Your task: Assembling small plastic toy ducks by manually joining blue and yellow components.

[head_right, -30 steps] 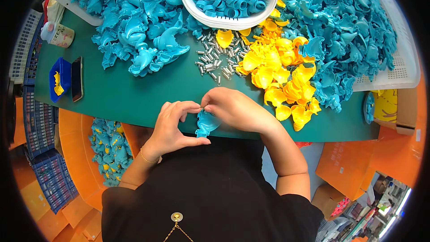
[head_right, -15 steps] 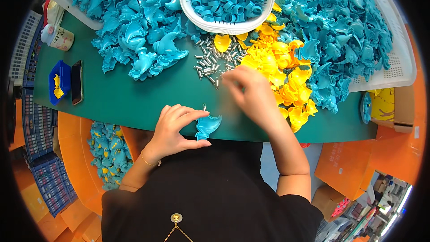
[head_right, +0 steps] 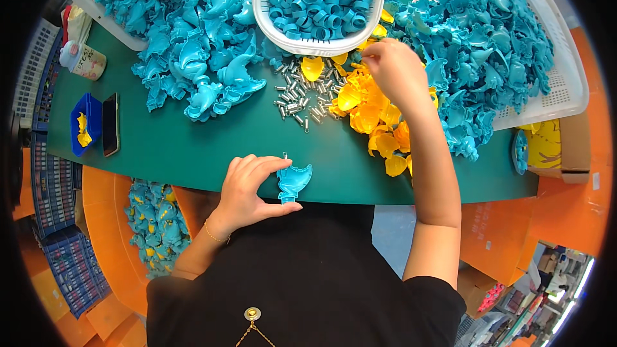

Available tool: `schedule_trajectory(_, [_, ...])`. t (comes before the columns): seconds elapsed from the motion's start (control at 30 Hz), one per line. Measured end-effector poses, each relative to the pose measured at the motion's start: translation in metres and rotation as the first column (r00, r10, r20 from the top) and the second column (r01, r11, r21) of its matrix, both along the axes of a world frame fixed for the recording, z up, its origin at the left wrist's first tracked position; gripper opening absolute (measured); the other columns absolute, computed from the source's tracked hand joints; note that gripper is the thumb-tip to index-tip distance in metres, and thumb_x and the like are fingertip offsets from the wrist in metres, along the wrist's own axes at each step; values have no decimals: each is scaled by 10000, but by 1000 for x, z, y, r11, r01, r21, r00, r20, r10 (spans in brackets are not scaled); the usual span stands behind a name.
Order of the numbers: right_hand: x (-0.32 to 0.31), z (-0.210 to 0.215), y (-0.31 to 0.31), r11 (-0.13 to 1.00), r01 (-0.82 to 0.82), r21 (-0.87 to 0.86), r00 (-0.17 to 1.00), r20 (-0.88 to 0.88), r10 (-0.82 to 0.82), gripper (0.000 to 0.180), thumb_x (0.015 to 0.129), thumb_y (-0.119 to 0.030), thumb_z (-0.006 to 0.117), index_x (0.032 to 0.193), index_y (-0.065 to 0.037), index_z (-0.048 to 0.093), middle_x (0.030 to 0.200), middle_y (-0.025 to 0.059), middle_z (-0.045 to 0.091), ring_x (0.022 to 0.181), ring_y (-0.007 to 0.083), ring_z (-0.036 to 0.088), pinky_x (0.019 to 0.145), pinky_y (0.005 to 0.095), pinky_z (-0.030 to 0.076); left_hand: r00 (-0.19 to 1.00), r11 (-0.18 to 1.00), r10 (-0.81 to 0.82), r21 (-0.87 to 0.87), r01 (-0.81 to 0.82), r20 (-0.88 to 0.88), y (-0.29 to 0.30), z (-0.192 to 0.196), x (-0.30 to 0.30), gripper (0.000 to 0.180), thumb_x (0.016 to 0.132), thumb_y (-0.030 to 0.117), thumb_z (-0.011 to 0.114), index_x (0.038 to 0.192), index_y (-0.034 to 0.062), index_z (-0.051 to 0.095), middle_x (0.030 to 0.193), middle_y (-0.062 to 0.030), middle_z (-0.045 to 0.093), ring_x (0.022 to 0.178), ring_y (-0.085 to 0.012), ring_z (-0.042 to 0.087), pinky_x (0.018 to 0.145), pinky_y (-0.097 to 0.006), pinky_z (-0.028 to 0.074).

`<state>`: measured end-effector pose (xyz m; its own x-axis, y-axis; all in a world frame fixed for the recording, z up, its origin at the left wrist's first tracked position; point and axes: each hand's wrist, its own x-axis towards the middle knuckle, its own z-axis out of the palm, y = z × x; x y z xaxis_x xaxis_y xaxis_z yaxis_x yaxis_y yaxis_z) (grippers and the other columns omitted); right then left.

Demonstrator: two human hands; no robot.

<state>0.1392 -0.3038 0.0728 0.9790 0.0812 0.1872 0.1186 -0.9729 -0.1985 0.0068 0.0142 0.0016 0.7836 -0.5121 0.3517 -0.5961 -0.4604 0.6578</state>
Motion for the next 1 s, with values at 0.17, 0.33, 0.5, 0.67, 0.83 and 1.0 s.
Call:
schedule_trajectory(0.17, [15,-14,27,1000,30,1,966,-259,-29,191,853,-202,798,989,-70,819,1016,130,766,940,313,727,856,426,568,1000,1000,-10,0,10,-18,0,2,1,726,700,536,922,1257,137,684,1194,-11,736,915,-216,645,834,-354,432])
schedule_trajectory(0.33, [8,-29,14,995,-101,2,991,-84,101,175,865,-178,788,997,-63,785,1001,116,758,861,310,718,800,415,574,1000,999,-24,-27,23,-11,0,3,3,760,689,539,928,1277,130,675,1193,-11,738,905,-216,641,830,-354,429])
schedule_trajectory(0.5, [-60,9,50,870,-32,492,994,-74,78,212,921,-43,736,1130,-40,700,1011,94,734,837,182,652,747,364,543,998,1000,13,6,-12,-60,2,1,2,809,626,500,977,1275,122,677,1170,-3,735,866,-200,614,807,-348,408])
schedule_trajectory(0.67, [-125,-22,67,624,-322,712,885,-7,465,280,971,18,681,1239,-47,732,1093,102,738,865,188,683,748,291,541,998,1000,11,11,-10,-56,-1,2,3,815,618,492,979,1280,121,682,1153,3,735,851,-198,608,787,-353,408])
schedule_trajectory(0.83, [-153,-63,81,424,31,905,940,-170,294,175,924,18,762,1090,-27,795,1039,107,764,949,188,726,786,307,579,997,999,15,35,-13,-74,-2,3,3,817,611,486,979,1293,135,698,1157,-3,744,864,-206,619,800,-354,417])
schedule_trajectory(1.0, [-150,-62,97,751,-292,593,952,103,289,199,807,3,833,990,-70,809,975,68,756,858,235,664,776,345,541,997,999,20,32,-17,-70,-1,2,2,801,607,480,978,1287,144,723,1194,-15,752,895,-213,636,809,-352,421])
